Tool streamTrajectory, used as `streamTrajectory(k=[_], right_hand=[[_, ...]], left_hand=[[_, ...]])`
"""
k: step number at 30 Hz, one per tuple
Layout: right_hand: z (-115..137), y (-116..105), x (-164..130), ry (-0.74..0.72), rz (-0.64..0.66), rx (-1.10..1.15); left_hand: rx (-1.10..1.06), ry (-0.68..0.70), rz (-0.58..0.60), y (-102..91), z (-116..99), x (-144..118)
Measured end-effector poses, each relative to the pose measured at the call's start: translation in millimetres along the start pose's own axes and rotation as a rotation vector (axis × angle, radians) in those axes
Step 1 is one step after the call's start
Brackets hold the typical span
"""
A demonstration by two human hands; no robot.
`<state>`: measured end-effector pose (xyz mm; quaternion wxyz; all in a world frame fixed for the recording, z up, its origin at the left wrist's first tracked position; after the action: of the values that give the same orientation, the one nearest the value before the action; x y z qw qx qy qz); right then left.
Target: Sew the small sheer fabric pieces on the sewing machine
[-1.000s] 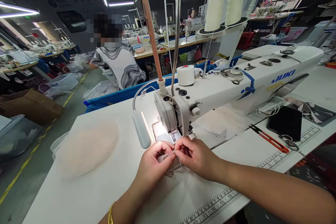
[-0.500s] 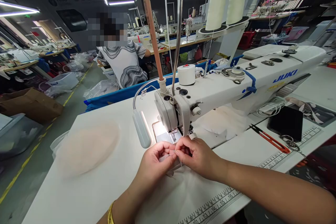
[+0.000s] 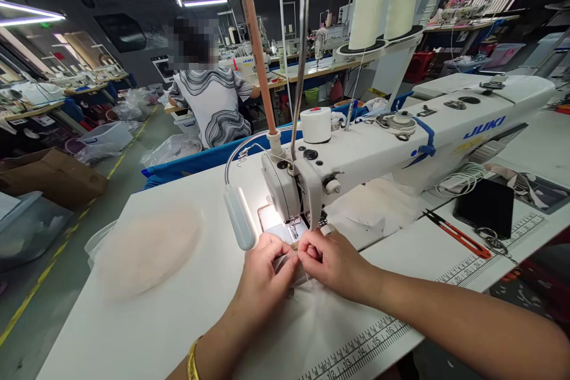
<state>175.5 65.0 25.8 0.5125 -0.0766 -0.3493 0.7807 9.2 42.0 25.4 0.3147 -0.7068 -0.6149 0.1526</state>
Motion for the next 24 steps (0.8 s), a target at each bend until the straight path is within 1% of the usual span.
streamTrajectory(k=[4, 6, 9, 10, 12, 14, 16, 19, 24], right_hand=[[-5, 4, 4, -0.012, -0.03, -0.239], [-8, 6, 6, -0.009, -0.058, -0.28], [-11, 6, 6, -0.024, -0.079, -0.272], [-12, 6, 6, -0.033, -0.077, -0.269], [-12, 5, 5, -0.047, -0.057, -0.269], [-11, 3, 4, -0.065, -0.019, -0.276], [-10, 1, 4, -0.103, 0.026, -0.288], [-10, -4, 3, -0.169, 0.055, -0.363], [-15, -6, 1, -0.237, 0.045, -0.54]], left_hand=[[0.292, 0.093, -0.038, 8.5, 4, 0], [0.407, 0.173, -0.114, 8.2, 0, -2], [0.552, 0.387, -0.216, 6.8, -14, -10], [0.582, 0.466, -0.218, 7.6, -18, -13], [0.601, 0.573, -0.171, 10.3, -23, -18], [0.581, 0.596, -0.103, 12.6, -23, -20], [0.544, 0.569, -0.059, 13.2, -20, -20], [0.497, 0.543, -0.052, 11.3, -18, -19], [0.505, 0.542, -0.085, 6.3, -14, -16]])
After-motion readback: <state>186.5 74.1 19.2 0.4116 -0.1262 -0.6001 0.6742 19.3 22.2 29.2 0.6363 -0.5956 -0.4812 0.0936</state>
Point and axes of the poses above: each hand's wrist, its own x-axis towards the middle knuckle, its own y-axis out of the palm, z = x × y, the point moved 4 cm from there along x, towards the middle knuckle, and after that the axes turned 3 degrees about y, right-handed, at the moved point
